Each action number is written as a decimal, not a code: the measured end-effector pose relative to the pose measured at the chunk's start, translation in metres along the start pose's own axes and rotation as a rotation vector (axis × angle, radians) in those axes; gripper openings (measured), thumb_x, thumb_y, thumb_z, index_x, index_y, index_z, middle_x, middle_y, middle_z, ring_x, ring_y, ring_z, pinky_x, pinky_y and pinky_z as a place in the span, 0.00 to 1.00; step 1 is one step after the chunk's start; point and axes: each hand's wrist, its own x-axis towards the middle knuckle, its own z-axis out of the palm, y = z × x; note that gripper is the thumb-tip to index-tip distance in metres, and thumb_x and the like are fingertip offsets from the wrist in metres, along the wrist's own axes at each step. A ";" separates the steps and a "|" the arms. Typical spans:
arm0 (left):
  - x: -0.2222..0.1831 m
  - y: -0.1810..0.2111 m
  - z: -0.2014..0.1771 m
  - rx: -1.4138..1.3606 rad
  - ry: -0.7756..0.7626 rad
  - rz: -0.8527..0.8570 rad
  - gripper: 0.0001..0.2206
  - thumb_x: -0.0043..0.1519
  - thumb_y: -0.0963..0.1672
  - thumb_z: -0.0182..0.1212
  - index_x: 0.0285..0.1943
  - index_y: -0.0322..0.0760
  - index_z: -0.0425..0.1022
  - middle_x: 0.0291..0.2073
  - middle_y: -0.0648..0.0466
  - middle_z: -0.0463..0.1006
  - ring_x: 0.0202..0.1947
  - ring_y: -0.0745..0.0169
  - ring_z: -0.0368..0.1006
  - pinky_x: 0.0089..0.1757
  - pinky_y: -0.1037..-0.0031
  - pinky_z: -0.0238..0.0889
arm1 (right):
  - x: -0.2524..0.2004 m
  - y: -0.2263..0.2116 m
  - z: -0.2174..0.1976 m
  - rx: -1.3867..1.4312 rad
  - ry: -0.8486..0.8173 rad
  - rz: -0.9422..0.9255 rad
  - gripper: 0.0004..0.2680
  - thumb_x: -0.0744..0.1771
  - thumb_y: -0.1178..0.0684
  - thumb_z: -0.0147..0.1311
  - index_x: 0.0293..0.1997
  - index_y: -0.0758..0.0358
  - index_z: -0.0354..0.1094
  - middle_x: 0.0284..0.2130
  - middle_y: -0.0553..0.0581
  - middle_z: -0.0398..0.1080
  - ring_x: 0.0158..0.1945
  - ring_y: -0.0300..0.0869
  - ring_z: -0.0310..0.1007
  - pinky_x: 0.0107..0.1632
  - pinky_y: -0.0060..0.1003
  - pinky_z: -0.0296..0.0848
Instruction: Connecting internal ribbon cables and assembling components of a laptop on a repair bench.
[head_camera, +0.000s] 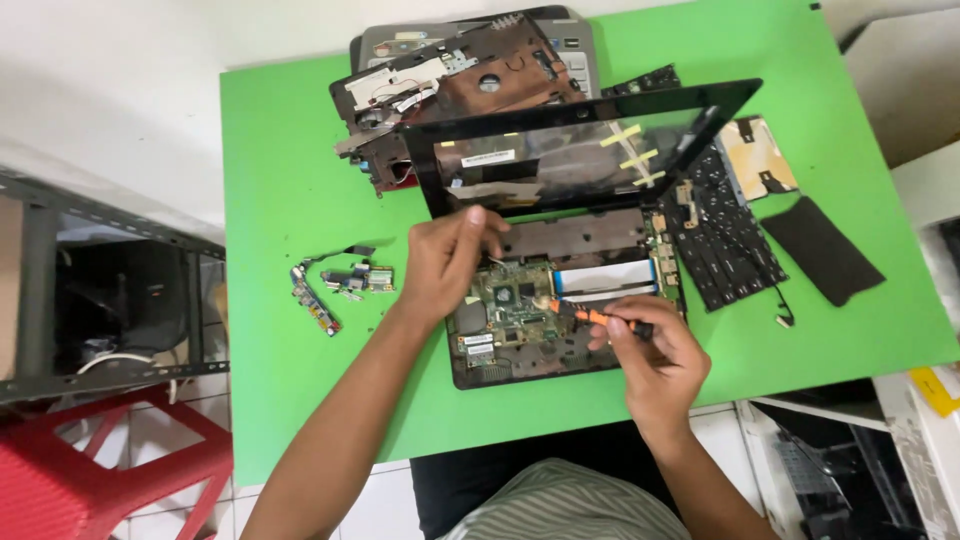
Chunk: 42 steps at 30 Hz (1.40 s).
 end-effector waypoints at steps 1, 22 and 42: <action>0.003 0.008 -0.002 0.004 -0.001 -0.005 0.18 0.74 0.43 0.44 0.40 0.35 0.83 0.19 0.52 0.81 0.17 0.56 0.73 0.31 0.68 0.71 | 0.000 -0.004 -0.001 0.004 -0.001 0.005 0.03 0.68 0.67 0.54 0.41 0.80 0.67 0.37 0.72 0.71 0.30 0.50 0.80 0.31 0.44 0.85; 0.037 0.035 -0.042 0.697 0.132 0.749 0.17 0.72 0.41 0.44 0.34 0.29 0.78 0.28 0.48 0.83 0.22 0.62 0.72 0.29 0.72 0.61 | 0.000 -0.003 -0.007 -0.030 -0.067 0.054 0.02 0.68 0.65 0.53 0.44 0.72 0.69 0.40 0.65 0.70 0.32 0.47 0.77 0.33 0.33 0.85; 0.021 0.013 -0.001 0.570 0.083 0.763 0.06 0.63 0.39 0.57 0.37 0.38 0.80 0.34 0.52 0.77 0.28 0.54 0.70 0.31 0.69 0.65 | -0.009 0.010 -0.008 -0.046 -0.007 -0.069 0.02 0.70 0.68 0.52 0.43 0.80 0.66 0.38 0.70 0.69 0.31 0.50 0.78 0.30 0.41 0.79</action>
